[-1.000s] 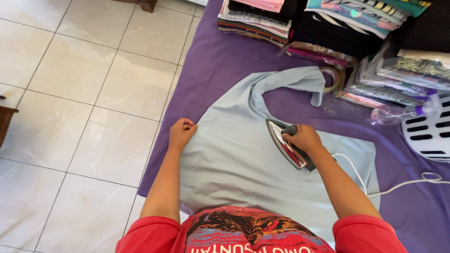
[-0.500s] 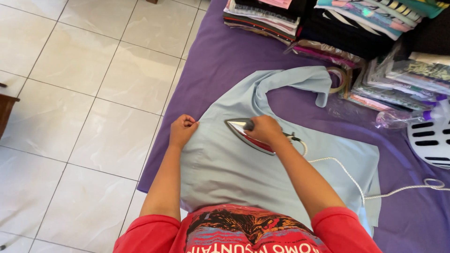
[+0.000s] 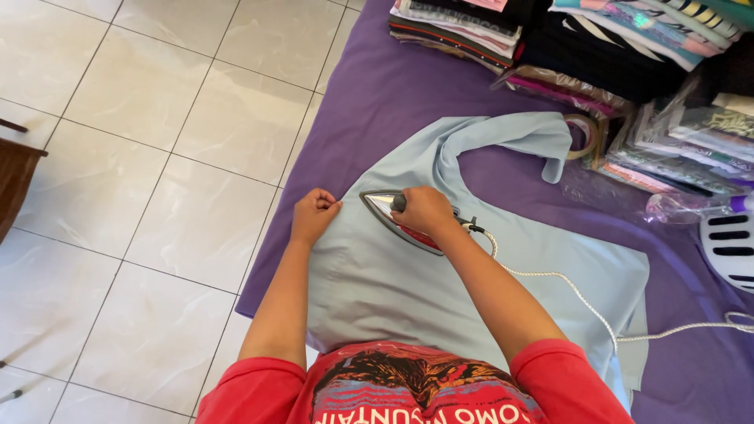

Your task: Ironing a light blue long-sleeved shirt on an ironing board.

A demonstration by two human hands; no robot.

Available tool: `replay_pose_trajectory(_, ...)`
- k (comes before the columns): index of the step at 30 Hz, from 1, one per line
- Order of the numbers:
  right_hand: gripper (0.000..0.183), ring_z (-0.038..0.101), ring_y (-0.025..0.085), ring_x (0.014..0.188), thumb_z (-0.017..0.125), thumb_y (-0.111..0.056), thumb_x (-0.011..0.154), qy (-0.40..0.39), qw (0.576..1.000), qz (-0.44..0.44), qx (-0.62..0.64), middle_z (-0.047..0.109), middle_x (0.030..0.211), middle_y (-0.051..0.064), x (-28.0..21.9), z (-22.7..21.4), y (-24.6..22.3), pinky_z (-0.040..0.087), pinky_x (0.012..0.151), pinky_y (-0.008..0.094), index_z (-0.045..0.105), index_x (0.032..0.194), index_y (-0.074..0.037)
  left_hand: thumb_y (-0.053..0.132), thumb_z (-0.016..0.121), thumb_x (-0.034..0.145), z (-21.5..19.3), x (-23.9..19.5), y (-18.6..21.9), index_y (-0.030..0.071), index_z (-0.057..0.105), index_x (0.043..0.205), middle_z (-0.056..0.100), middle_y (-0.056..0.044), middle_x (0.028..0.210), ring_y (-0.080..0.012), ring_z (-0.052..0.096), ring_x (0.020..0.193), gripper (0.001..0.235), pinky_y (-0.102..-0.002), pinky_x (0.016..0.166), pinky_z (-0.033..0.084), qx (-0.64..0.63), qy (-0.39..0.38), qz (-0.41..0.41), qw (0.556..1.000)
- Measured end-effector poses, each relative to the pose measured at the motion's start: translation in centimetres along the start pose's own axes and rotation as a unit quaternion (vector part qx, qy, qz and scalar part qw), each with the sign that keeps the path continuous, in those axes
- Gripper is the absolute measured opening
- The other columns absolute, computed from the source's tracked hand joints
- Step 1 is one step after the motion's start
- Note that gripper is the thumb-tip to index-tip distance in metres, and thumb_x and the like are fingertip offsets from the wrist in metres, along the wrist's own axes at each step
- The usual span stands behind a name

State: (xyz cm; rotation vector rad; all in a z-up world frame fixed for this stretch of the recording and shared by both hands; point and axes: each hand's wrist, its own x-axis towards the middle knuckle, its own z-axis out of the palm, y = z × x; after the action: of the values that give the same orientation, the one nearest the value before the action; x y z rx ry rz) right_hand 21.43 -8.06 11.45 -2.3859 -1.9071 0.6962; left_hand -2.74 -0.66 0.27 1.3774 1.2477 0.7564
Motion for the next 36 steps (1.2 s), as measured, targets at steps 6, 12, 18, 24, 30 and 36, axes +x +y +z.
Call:
replay_pose_trajectory(6,0.033,0.071,0.031,0.079,0.079,-0.037,0.075,-0.01,1.0,0.009,0.011,0.074,0.084,0.012,-0.19,-0.33,-0.26,0.056,0.071,0.044,0.077,0.092,-0.01,0.013,0.08,0.085,-0.18,-0.3,0.62,0.004,0.066,0.088,0.071,0.0,0.072,-0.0041,0.06,0.064,0.017,-0.023,0.064,0.049,0.007,0.0,-0.009,1.0)
replay_pose_trajectory(12,0.03,0.07,0.031,0.078,0.078,-0.036,0.076,-0.018,1.0,0.017,0.011,0.074,0.083,0.012,-0.16,-0.45,-0.41,0.056,0.069,0.044,0.076,0.091,-0.011,0.013,0.08,0.085,-0.19,-0.4,0.95,0.005,0.067,0.088,0.071,0.001,0.072,-0.0037,0.06,0.063,0.016,-0.022,0.063,0.049,0.001,-0.001,-0.012,1.0)
replay_pose_trajectory(18,0.032,0.07,0.032,0.078,0.079,-0.038,0.077,-0.01,1.0,0.004,-0.006,0.074,0.083,0.013,-0.11,-0.28,-0.22,0.056,0.07,0.045,0.076,0.091,-0.01,0.013,0.08,0.085,-0.11,-0.33,0.52,0.004,0.067,0.088,0.071,0.0,0.071,-0.004,0.059,0.063,0.016,-0.023,0.063,0.049,0.003,0.004,-0.002,1.0)
replay_pose_trajectory(24,0.034,0.071,0.032,0.08,0.079,-0.039,0.078,-0.011,1.0,0.006,-0.007,0.075,0.086,0.013,-0.19,-0.45,-0.34,0.056,0.071,0.044,0.076,0.094,-0.009,0.013,0.08,0.085,-0.13,-0.3,0.66,0.005,0.067,0.088,0.071,0.0,0.071,-0.0045,0.06,0.063,0.017,-0.023,0.063,0.05,0.013,0.004,0.002,1.0)
replay_pose_trajectory(30,0.033,0.072,0.029,0.078,0.077,-0.04,0.08,-0.03,0.999,0.017,-0.014,0.075,0.085,0.012,-0.47,-0.94,-0.89,0.057,0.071,0.043,0.077,0.095,-0.01,0.013,0.081,0.085,-0.09,-0.06,-0.01,0.005,0.066,0.087,0.072,0.001,0.071,-0.0041,0.061,0.064,0.017,-0.023,0.064,0.05,0.012,0.001,0.009,1.0)
replay_pose_trajectory(36,0.033,0.072,0.03,0.079,0.078,-0.038,0.08,-0.026,0.999,0.016,-0.013,0.076,0.085,0.012,-0.33,-0.83,-0.69,0.057,0.071,0.043,0.077,0.094,-0.008,0.013,0.081,0.085,-0.07,-0.1,0.19,0.005,0.066,0.087,0.072,0.0,0.071,-0.0041,0.06,0.063,0.017,-0.023,0.064,0.05,0.008,-0.001,0.005,1.0)
